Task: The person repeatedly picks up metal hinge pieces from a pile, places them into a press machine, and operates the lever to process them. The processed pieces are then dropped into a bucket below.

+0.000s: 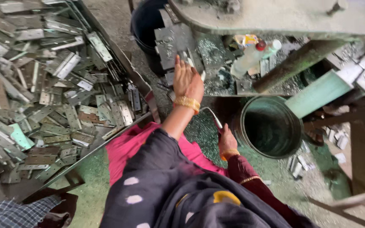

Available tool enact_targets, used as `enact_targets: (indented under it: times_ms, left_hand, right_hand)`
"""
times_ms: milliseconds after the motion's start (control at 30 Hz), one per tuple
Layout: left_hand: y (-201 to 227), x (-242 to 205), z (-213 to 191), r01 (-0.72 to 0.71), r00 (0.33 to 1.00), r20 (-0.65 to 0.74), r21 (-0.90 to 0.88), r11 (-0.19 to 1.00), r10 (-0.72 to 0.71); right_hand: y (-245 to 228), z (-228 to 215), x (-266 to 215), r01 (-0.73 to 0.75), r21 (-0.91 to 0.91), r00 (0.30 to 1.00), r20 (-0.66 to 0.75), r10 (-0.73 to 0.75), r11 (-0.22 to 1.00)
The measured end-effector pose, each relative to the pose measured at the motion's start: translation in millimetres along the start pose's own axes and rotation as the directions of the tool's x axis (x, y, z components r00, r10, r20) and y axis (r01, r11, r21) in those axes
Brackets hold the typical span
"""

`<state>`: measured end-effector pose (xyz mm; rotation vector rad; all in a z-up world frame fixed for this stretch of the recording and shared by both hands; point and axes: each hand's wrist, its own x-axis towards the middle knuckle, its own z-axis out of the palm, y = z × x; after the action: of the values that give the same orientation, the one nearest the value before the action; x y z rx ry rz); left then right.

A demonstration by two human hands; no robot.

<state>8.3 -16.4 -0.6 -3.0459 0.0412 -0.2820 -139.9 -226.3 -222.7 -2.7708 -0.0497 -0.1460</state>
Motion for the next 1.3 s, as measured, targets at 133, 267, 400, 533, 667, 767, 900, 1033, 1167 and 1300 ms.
enact_targets:
  times_ms: [133,267,400,533,667,767,900,1033,1167,1300]
  left_hand:
    - [-3,-7,8,-0.057,0.995,0.071,-0.081,0.995,0.063]
    - [2,4,14,-0.004,0.999,-0.033,0.030,1.000,0.005]
    - [4,6,16,-0.012,1.000,0.009,-0.018,1.000,0.012]
    - [-11,14,14,-0.016,0.999,0.037,0.003,1.000,0.016]
    - [-16,32,20,-0.067,0.997,0.045,0.074,0.995,0.063]
    - [-10,31,29,0.007,1.000,0.017,-0.035,0.999,-0.007]
    - [-12,30,21,0.060,0.989,-0.138,-0.015,0.998,-0.062]
    - [-16,25,7,0.016,0.991,0.130,0.007,1.000,-0.017]
    - [-10,35,3,0.045,0.986,0.158,0.034,0.998,-0.049]
    - [-6,53,-12,0.049,0.978,0.204,-0.027,0.998,-0.043]
  right_hand:
    - [16,-9,1,-0.135,-0.052,0.980,0.143,0.141,0.989]
    - [20,-28,4,-0.146,-0.164,0.977,0.130,0.168,0.976]
    - [5,-3,-9,-0.126,-0.028,0.992,0.020,0.127,0.992]
    - [2,-7,-3,-0.215,0.041,0.962,0.178,0.205,0.976]
    - [9,-37,9,-0.169,-0.115,0.970,0.157,0.186,0.979]
    - [1,-28,1,-0.187,-0.259,0.963,0.141,0.229,0.948]
    - [-8,-1,8,-0.092,-0.083,0.994,-0.064,0.087,0.992]
    - [9,-14,6,-0.225,-0.145,0.946,0.204,0.252,0.963]
    - [8,-23,-1,-0.173,-0.220,0.971,0.123,0.204,0.960]
    - [-7,-7,10,-0.105,-0.074,0.993,0.038,0.109,0.992]
